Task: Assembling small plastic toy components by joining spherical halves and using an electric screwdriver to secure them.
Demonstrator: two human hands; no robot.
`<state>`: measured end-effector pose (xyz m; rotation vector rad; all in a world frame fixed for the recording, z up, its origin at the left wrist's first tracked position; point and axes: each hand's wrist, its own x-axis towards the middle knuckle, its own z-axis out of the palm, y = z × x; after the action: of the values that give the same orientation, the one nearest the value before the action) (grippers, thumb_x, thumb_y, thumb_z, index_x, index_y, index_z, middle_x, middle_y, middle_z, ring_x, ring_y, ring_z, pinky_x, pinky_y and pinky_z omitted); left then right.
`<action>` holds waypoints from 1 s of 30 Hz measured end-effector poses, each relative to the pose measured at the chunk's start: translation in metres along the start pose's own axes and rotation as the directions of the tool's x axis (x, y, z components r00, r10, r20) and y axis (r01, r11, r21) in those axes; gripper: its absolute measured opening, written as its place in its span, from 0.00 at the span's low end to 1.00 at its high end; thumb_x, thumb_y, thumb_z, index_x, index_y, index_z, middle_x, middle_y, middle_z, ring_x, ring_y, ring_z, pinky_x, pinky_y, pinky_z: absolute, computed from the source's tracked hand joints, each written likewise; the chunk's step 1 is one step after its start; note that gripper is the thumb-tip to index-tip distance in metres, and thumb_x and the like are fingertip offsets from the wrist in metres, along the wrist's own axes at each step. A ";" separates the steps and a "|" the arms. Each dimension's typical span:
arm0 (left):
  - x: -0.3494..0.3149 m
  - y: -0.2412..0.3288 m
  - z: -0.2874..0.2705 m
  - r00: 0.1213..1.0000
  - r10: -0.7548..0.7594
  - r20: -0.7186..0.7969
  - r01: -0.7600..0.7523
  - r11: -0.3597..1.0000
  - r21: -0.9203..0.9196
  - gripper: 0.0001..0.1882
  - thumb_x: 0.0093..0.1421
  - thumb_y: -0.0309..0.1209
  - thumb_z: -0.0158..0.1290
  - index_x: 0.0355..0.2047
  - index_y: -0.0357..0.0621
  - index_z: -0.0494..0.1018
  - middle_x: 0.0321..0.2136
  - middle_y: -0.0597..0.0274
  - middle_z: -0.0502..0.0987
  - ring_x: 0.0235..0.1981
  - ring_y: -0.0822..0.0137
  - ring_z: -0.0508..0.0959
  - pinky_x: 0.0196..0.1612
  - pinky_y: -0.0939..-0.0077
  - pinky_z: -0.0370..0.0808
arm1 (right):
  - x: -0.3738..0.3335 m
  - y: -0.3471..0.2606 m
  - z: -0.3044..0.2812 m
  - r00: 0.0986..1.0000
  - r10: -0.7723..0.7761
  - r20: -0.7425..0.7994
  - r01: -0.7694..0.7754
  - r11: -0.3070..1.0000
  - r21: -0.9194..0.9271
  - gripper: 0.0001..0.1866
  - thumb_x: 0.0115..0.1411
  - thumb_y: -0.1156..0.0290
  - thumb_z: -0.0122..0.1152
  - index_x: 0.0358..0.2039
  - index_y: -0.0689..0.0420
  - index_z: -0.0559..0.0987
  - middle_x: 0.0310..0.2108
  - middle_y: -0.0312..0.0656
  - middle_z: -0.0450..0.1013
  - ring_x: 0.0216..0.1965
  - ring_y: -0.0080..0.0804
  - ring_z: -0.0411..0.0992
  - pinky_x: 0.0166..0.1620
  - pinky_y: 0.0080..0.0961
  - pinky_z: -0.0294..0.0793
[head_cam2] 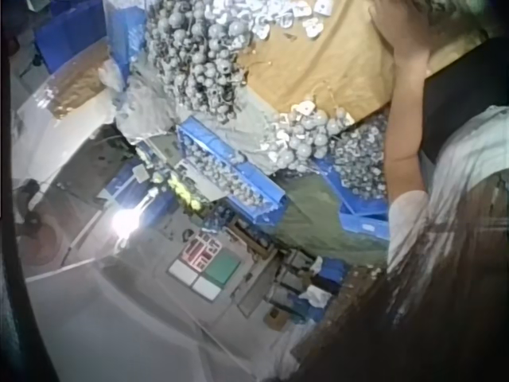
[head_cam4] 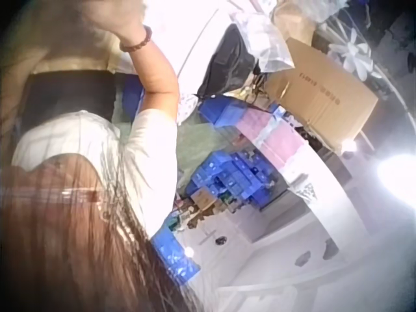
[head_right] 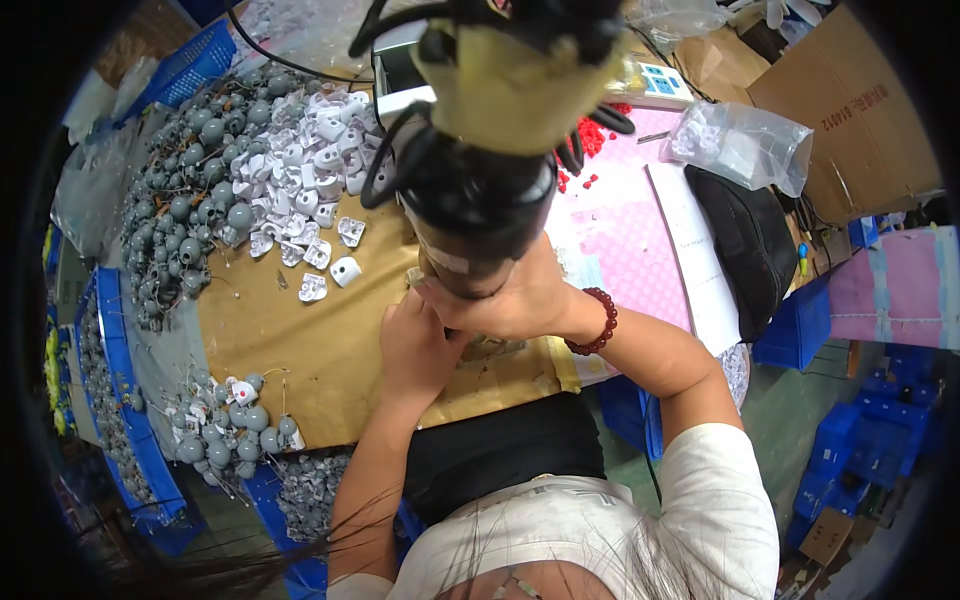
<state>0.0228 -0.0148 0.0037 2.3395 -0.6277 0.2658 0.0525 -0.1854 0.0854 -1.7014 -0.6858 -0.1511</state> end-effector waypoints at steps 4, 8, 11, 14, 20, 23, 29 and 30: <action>0.001 0.002 -0.002 1.000 0.016 -0.001 -0.016 1.000 -0.012 0.21 0.50 0.29 0.59 0.46 0.51 0.72 0.35 0.67 0.73 0.34 0.61 0.78 0.32 0.62 0.66 | -0.001 -0.002 -0.002 0.997 -0.075 0.009 0.076 0.993 -0.088 0.34 0.56 0.84 0.62 0.60 0.57 0.58 0.24 0.38 0.71 0.26 0.24 0.71 0.30 0.21 0.69; 0.000 0.000 0.000 1.000 0.013 -0.010 -0.013 1.000 0.001 0.21 0.50 0.28 0.60 0.46 0.51 0.72 0.35 0.67 0.73 0.34 0.62 0.78 0.32 0.62 0.66 | 0.000 -0.001 -0.001 0.998 -0.067 -0.013 0.066 0.998 -0.006 0.34 0.56 0.84 0.62 0.60 0.56 0.58 0.24 0.38 0.71 0.25 0.25 0.72 0.30 0.21 0.71; 0.000 0.001 0.000 1.000 0.002 -0.005 -0.002 1.000 0.002 0.21 0.50 0.28 0.60 0.46 0.52 0.71 0.35 0.67 0.73 0.34 0.62 0.78 0.32 0.63 0.66 | 0.003 -0.004 0.000 0.998 -0.070 -0.006 0.069 0.997 -0.034 0.34 0.56 0.84 0.62 0.60 0.56 0.58 0.24 0.38 0.71 0.25 0.26 0.72 0.30 0.22 0.72; 0.000 0.001 0.000 1.000 -0.001 -0.007 0.001 1.000 -0.002 0.21 0.49 0.28 0.60 0.46 0.52 0.71 0.35 0.68 0.73 0.34 0.63 0.78 0.32 0.63 0.66 | 0.004 -0.004 0.000 0.998 -0.063 -0.003 0.063 0.998 0.008 0.34 0.55 0.85 0.62 0.60 0.57 0.58 0.24 0.38 0.71 0.25 0.26 0.72 0.30 0.22 0.73; -0.001 0.002 0.000 1.000 -0.002 -0.005 0.002 1.000 -0.004 0.21 0.49 0.28 0.60 0.45 0.52 0.71 0.35 0.68 0.74 0.34 0.63 0.78 0.32 0.63 0.67 | 0.005 -0.004 0.000 0.998 -0.060 0.009 0.060 0.998 0.008 0.34 0.55 0.86 0.61 0.60 0.56 0.59 0.24 0.39 0.71 0.25 0.26 0.73 0.30 0.23 0.74; -0.001 0.001 0.001 1.000 0.005 -0.005 -0.004 1.000 0.019 0.21 0.49 0.28 0.60 0.45 0.52 0.71 0.35 0.67 0.74 0.34 0.63 0.78 0.33 0.63 0.67 | 0.006 -0.009 0.000 0.999 -0.043 0.030 0.039 0.993 0.112 0.34 0.54 0.86 0.61 0.60 0.56 0.59 0.24 0.39 0.71 0.25 0.27 0.73 0.30 0.23 0.74; 0.001 0.001 -0.002 1.000 -0.002 0.002 0.002 1.000 0.006 0.22 0.49 0.29 0.61 0.46 0.51 0.71 0.36 0.66 0.74 0.35 0.62 0.78 0.34 0.63 0.68 | 0.003 -0.005 -0.002 0.989 -0.133 0.057 0.133 0.991 0.004 0.33 0.54 0.86 0.60 0.58 0.55 0.60 0.25 0.39 0.71 0.26 0.28 0.73 0.32 0.25 0.75; 0.001 0.001 -0.004 1.000 -0.010 0.018 0.010 1.000 -0.008 0.22 0.49 0.29 0.61 0.46 0.51 0.71 0.36 0.66 0.74 0.35 0.62 0.78 0.34 0.63 0.68 | 0.001 -0.003 -0.002 0.988 -0.144 0.058 0.143 0.990 0.016 0.33 0.54 0.86 0.60 0.58 0.55 0.60 0.25 0.39 0.71 0.26 0.28 0.73 0.32 0.25 0.75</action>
<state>0.0235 -0.0131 0.0077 2.3392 -0.6247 0.2379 0.0524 -0.1872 0.0886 -1.6508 -0.8523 -0.1980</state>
